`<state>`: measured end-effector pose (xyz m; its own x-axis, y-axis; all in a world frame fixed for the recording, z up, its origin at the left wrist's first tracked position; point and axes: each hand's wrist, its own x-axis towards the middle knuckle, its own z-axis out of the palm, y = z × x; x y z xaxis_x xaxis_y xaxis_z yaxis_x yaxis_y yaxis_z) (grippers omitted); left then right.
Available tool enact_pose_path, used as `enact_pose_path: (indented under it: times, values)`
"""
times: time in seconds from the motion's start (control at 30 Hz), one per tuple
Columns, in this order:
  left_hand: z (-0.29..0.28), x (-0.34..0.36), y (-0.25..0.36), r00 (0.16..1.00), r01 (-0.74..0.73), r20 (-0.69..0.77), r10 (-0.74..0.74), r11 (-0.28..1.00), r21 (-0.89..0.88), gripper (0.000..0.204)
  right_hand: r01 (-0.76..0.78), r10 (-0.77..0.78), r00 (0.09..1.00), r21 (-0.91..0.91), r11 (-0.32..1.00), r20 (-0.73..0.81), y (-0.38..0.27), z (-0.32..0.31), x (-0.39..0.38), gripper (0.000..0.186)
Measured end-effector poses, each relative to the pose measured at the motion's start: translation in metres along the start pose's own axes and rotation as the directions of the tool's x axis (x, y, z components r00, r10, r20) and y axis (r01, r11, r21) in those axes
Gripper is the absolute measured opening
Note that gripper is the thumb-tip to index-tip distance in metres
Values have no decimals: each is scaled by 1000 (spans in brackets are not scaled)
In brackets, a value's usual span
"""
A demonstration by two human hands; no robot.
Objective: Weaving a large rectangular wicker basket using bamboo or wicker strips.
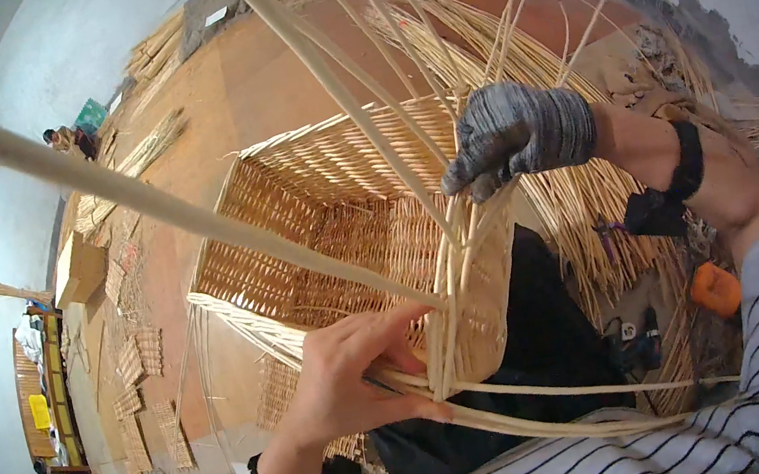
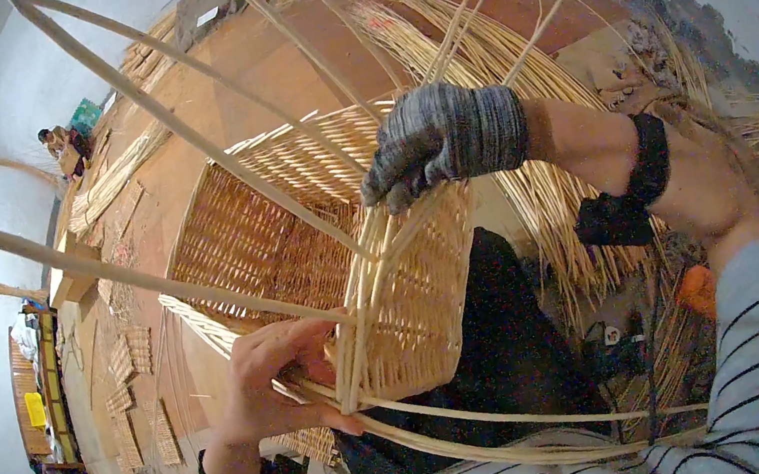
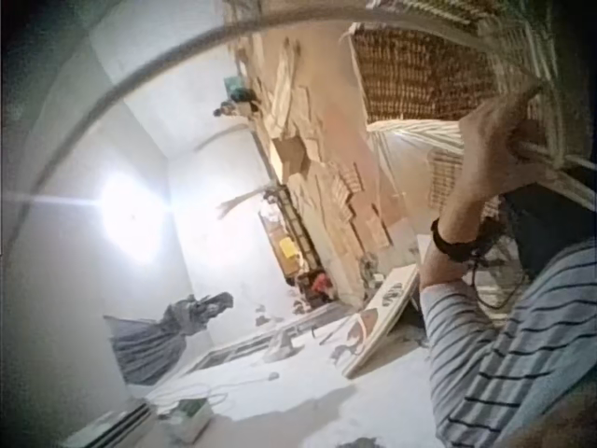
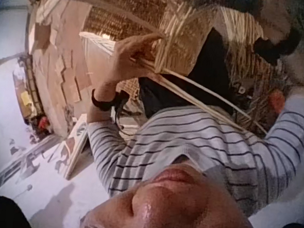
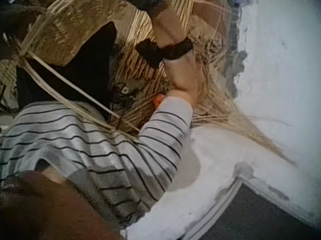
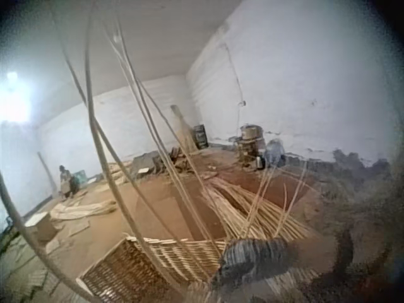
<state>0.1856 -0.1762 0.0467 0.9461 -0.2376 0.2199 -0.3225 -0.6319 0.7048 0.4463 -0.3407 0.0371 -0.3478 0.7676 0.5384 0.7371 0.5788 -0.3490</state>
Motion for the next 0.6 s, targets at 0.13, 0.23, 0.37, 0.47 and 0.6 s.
enact_pose_path:
  times: [0.13,0.23,0.37,0.47,0.6]
  values:
    - [-19,10,-19,970,245,118,-215,850,-466,34,-88,86,996,50,995,33,-3,10,2,27]
    - [-7,43,-21,967,153,-168,-190,965,-215,27,-36,42,998,-106,994,55,2,14,7,29]
    - [-8,49,-9,980,184,-83,-179,981,60,26,-32,33,999,-24,999,27,4,11,6,32]
    - [-3,49,-10,985,127,-147,-96,967,222,28,57,-58,998,-147,987,-5,6,5,11,30]
    - [-8,52,-21,996,-11,-87,33,968,249,32,41,-41,999,-273,961,6,5,1,19,23]
